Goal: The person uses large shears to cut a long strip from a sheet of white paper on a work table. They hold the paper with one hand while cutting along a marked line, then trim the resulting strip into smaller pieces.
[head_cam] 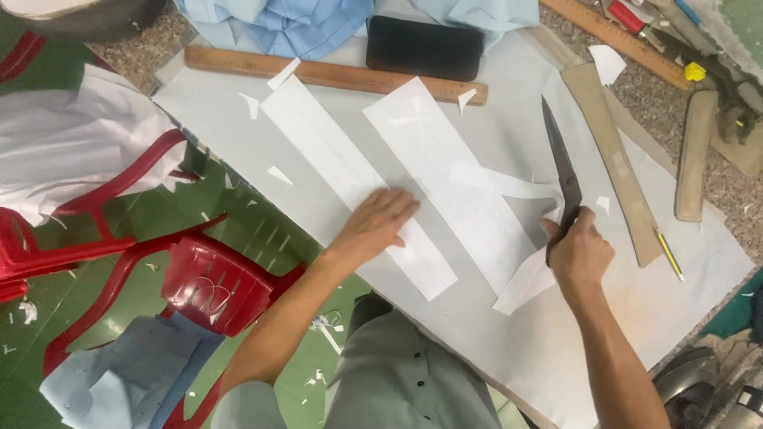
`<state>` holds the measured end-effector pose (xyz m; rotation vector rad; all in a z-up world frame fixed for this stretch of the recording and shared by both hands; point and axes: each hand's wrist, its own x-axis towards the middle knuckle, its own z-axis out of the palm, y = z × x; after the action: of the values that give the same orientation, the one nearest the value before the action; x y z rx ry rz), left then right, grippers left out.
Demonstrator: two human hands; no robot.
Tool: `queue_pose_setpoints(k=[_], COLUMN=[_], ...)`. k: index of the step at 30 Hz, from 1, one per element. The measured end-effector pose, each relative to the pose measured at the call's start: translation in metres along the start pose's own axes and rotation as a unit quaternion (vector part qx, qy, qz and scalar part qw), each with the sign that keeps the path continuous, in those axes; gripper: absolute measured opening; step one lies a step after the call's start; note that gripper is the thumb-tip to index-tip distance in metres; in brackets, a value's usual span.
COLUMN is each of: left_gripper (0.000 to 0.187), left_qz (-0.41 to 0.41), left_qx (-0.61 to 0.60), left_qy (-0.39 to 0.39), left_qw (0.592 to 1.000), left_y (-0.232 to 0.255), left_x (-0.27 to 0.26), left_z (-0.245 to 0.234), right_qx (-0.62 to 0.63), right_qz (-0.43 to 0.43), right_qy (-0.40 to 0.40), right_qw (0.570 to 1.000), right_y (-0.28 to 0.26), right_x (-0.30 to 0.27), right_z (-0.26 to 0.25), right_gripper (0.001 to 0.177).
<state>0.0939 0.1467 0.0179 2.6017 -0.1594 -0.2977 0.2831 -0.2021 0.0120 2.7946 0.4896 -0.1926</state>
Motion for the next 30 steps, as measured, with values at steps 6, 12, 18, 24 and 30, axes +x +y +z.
queue_pose_setpoints(k=[6, 12, 18, 24, 30], left_gripper=[0.045, 0.032, 0.021, 0.018, 0.016], left_qz=[-0.059, -0.132, -0.365, -0.261, -0.272], left_qx=[0.097, -0.253, -0.548, -0.677, -0.652], left_qy=[-0.132, -0.446, 0.214, 0.511, 0.564], left_qw=[0.985, 0.848, 0.721, 0.461, 0.428], left_y=[0.021, 0.144, 0.189, 0.178, 0.089], left_x=[0.006, -0.134, -0.117, -0.039, -0.015], left_z=[0.076, 0.085, 0.05, 0.007, -0.032], right_qx=[0.308, 0.478, 0.668, 0.572, 0.501], right_qz=[-0.008, -0.069, -0.326, -0.255, -0.152], right_qy=[-0.052, -0.212, -0.282, -0.332, -0.408], right_qw=[0.95, 0.85, 0.606, 0.705, 0.748], right_y=[-0.023, -0.017, -0.03, -0.056, -0.056], right_x=[-0.071, -0.106, -0.137, -0.173, -0.158], right_z=[-0.006, -0.048, -0.052, -0.041, -0.052], right_gripper=[0.061, 0.042, 0.048, 0.065, 0.043])
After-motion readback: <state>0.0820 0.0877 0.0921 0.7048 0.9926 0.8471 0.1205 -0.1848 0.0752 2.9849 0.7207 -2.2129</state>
